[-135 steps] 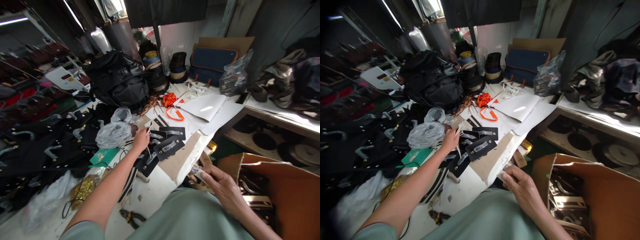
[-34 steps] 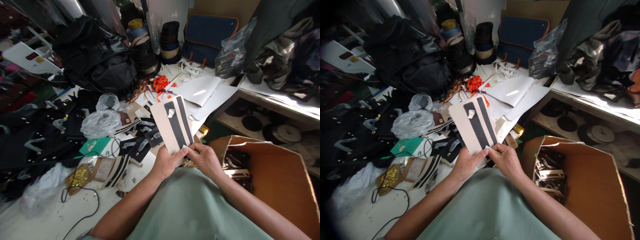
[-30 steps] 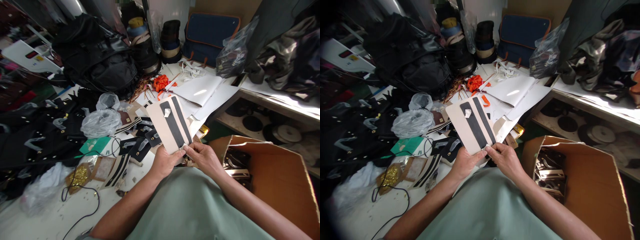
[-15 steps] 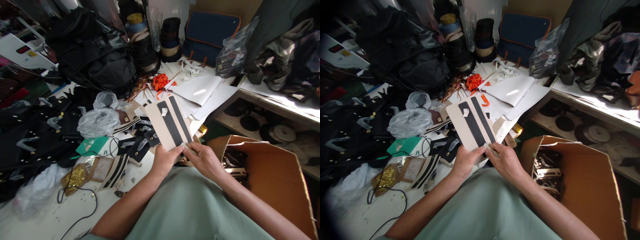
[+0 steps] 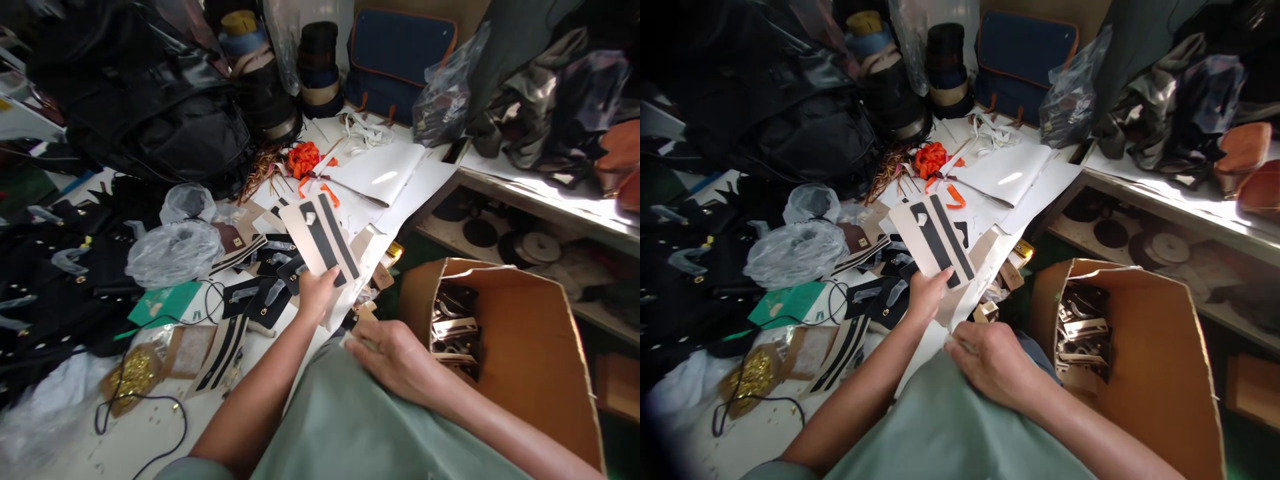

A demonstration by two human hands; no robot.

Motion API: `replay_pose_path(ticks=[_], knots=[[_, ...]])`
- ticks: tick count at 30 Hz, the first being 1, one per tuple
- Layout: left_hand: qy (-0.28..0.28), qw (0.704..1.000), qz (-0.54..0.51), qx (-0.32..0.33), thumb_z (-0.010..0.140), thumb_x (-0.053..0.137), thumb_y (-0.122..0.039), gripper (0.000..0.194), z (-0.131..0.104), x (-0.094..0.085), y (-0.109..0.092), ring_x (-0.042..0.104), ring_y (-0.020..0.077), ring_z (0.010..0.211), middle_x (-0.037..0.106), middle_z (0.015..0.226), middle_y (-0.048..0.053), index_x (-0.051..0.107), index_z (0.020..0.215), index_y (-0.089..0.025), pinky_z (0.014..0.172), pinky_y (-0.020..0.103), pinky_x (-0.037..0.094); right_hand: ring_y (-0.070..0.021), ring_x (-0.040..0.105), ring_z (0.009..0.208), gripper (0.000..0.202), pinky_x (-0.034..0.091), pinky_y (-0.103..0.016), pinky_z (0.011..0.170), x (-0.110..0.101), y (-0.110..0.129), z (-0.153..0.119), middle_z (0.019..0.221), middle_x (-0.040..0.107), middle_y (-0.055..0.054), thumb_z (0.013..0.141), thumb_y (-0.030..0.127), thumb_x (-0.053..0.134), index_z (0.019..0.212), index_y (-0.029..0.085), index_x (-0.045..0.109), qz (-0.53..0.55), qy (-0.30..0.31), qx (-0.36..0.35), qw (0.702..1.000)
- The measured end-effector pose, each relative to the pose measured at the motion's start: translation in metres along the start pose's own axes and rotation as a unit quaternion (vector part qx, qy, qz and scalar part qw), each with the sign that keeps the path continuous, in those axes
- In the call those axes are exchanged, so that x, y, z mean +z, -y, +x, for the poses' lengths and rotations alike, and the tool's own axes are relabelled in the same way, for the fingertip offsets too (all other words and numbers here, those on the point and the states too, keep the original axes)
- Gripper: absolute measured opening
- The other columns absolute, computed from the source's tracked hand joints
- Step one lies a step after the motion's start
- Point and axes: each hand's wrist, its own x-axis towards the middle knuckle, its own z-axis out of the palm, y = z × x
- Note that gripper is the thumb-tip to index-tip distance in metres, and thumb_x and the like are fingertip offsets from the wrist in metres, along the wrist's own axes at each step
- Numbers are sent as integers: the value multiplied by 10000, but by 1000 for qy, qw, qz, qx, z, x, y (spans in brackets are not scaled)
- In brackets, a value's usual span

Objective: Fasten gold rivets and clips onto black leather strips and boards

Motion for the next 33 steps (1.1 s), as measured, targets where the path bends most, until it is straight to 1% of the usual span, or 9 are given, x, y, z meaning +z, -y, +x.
replay_pose_path(ticks=[6, 10, 13, 16, 18, 20, 23, 28, 33], knots=[[135, 990, -31, -13, 685, 887, -314, 499, 2, 20, -1, 737, 296, 1064, 784, 1160, 125, 751, 1132, -141, 1023, 446, 541, -148, 510, 643, 368, 396, -268, 609, -18, -25, -13, 684, 565, 13, 1002, 484, 550, 768, 208, 621, 118, -8, 48, 992], [291, 956, -14, -36, 720, 871, -387, 449, -26, 90, -13, 749, 310, 1004, 793, 1117, 122, 770, 1086, -149, 967, 460, 575, -161, 551, 672, 354, 436, -287, 670, -22, -49, -22, 700, 611, 3, 981, 473, 587, 774, 200, 676, 144, 13, 40, 989], [507, 860, 52, -20, 736, 865, -427, 477, -48, 150, -24, 742, 335, 1029, 787, 1126, 134, 772, 1121, -162, 960, 466, 575, -201, 616, 801, 314, 470, -314, 762, -24, -66, -28, 845, 711, -32, 942, 480, 636, 840, 195, 720, 160, -6, 33, 986], [507, 850, 127, 60, 775, 840, -399, 592, -56, 180, -24, 741, 282, 1009, 749, 1233, 143, 688, 1310, -195, 941, 412, 574, -196, 601, 721, 409, 465, -313, 703, -29, -78, -32, 753, 701, -36, 916, 554, 632, 770, 179, 706, 185, -24, 54, 981], [421, 880, 173, 136, 859, 761, -386, 547, -49, 172, -15, 737, 229, 992, 730, 1274, 127, 645, 1366, -217, 929, 355, 572, -176, 562, 631, 455, 438, -301, 638, -34, -83, -34, 648, 648, -18, 896, 589, 634, 713, 175, 688, 187, -43, 84, 978], [327, 886, 254, 209, 948, 648, -367, 399, -33, 141, -1, 730, 195, 986, 749, 1216, 99, 669, 1318, -220, 916, 309, 572, -171, 564, 618, 427, 432, -297, 633, -40, -86, -35, 631, 635, -6, 876, 583, 659, 772, 174, 727, 186, -61, 107, 975], [185, 829, 457, 264, 953, 619, -285, 278, -3, 72, 22, 708, 205, 998, 755, 1133, 77, 714, 1207, -223, 941, 343, 568, -186, 601, 653, 441, 453, -305, 663, -46, -89, -34, 674, 670, -9, 845, 575, 693, 1006, 174, 781, 211, -76, 134, 965], [141, 761, 579, 255, 857, 665, -159, 319, 38, -18, 49, 566, 326, 1267, 674, 1295, 145, 736, 1168, -182, 1122, 502, 445, -167, 557, 616, 509, 429, -303, 628, -46, -91, -25, 664, 668, -9, 805, 577, 741, 1094, 158, 750, 245, -81, 161, 953], [172, 679, 664, 261, 845, 692, -211, 519, 71, -34, 66, 340, 331, 1497, 480, 1573, 136, 639, 1361, -193, 1289, 539, 137, -164, 572, 656, 537, 435, -300, 665, -42, -85, -14, 691, 672, 6, 802, 546, 764, 1179, 168, 702, 258, -95, 160, 948]])
